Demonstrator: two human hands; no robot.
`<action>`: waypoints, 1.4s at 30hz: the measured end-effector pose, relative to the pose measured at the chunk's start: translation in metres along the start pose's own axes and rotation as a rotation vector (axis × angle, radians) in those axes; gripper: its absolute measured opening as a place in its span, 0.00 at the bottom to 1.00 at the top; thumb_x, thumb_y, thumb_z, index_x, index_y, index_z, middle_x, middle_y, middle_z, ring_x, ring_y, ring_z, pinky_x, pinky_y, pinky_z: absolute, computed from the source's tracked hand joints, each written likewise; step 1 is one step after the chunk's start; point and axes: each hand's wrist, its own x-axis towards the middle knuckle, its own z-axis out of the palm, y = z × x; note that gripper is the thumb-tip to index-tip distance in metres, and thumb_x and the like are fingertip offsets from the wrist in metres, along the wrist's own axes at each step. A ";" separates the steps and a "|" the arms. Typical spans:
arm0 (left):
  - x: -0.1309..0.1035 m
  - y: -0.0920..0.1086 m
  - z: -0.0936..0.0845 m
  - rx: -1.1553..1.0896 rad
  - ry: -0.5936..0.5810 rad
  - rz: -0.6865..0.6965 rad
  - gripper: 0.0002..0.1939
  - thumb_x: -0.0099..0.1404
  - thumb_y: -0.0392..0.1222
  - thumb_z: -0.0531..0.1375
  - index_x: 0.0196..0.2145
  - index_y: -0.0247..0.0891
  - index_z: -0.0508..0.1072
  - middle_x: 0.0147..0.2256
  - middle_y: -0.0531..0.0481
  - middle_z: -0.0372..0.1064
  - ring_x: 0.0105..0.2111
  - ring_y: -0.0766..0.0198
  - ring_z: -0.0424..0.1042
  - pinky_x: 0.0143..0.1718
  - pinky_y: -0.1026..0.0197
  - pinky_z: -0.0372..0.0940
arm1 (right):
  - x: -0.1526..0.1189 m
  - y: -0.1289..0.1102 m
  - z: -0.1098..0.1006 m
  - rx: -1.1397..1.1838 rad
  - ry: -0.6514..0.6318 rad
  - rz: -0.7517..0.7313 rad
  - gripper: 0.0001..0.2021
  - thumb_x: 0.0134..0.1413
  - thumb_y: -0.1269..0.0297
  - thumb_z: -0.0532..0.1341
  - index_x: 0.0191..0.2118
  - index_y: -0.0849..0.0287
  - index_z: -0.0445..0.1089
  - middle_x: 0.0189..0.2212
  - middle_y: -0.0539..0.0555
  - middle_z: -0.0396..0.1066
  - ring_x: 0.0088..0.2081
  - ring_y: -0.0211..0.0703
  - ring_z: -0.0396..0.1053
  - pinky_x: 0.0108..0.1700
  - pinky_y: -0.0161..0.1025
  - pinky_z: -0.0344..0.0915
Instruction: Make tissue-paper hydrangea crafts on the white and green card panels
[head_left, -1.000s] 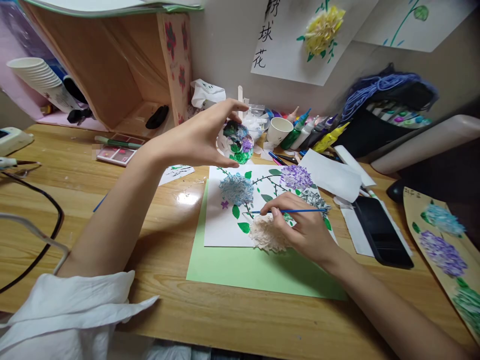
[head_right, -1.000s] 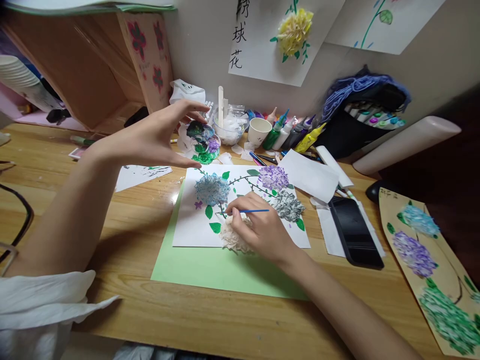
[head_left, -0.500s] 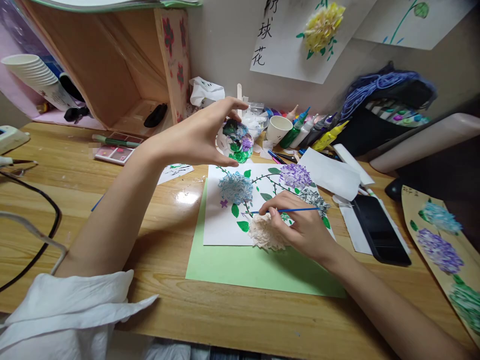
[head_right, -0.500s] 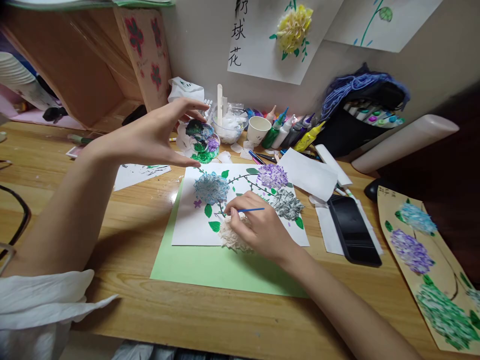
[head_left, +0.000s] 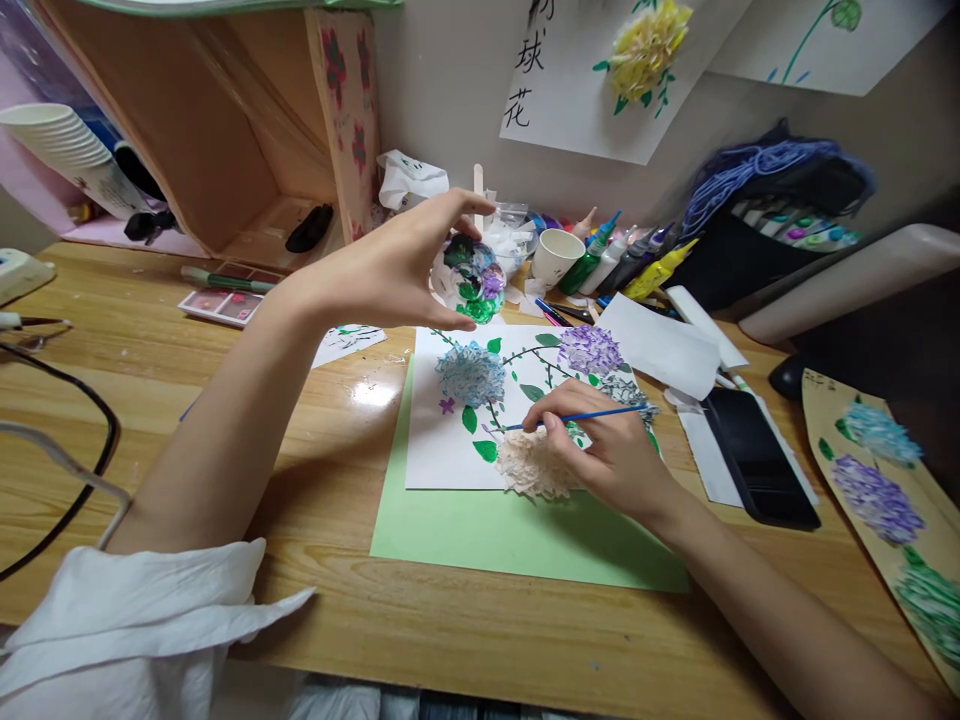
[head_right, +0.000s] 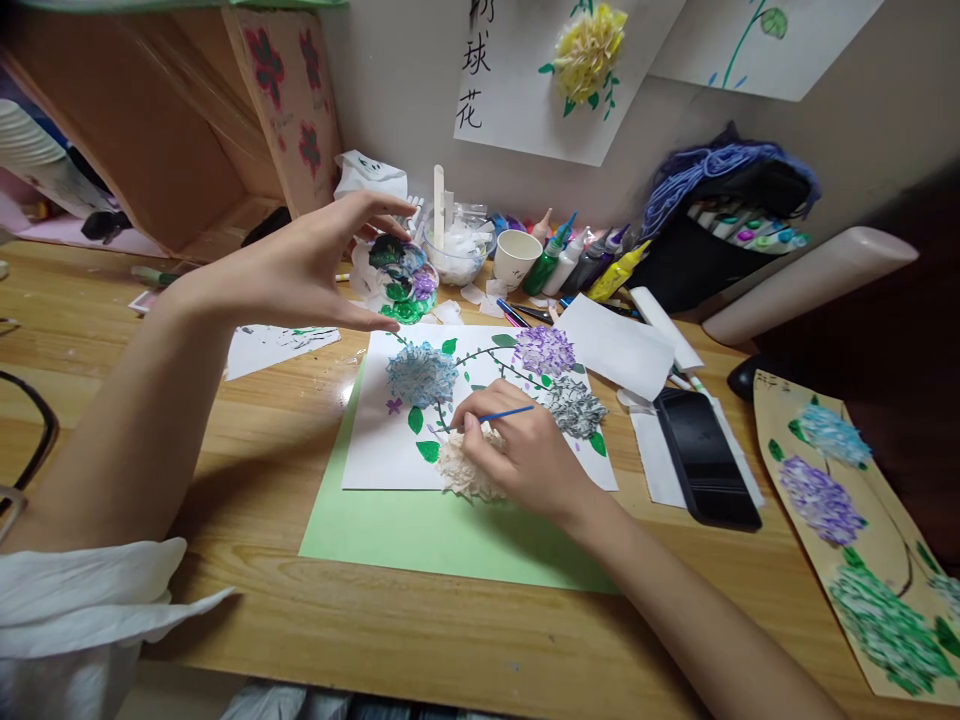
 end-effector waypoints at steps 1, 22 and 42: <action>0.000 0.000 0.000 0.006 -0.003 -0.002 0.42 0.48 0.50 0.63 0.58 0.41 0.52 0.54 0.44 0.59 0.55 0.48 0.57 0.54 0.49 0.55 | 0.000 0.000 0.000 0.001 0.010 -0.001 0.08 0.56 0.73 0.52 0.33 0.57 0.67 0.28 0.52 0.70 0.33 0.42 0.65 0.36 0.40 0.60; 0.001 0.001 0.002 0.034 0.004 0.036 0.41 0.49 0.48 0.64 0.58 0.40 0.52 0.53 0.46 0.60 0.52 0.55 0.60 0.54 0.52 0.57 | 0.001 -0.001 -0.002 -0.011 -0.036 0.025 0.08 0.57 0.72 0.52 0.32 0.57 0.67 0.27 0.52 0.70 0.32 0.42 0.66 0.35 0.39 0.61; 0.013 0.002 0.037 -0.020 -0.032 0.057 0.36 0.53 0.50 0.62 0.57 0.43 0.53 0.54 0.43 0.57 0.54 0.51 0.59 0.56 0.50 0.57 | 0.006 0.000 -0.087 0.077 0.886 0.150 0.15 0.61 0.60 0.51 0.26 0.54 0.69 0.23 0.52 0.66 0.23 0.41 0.65 0.27 0.41 0.63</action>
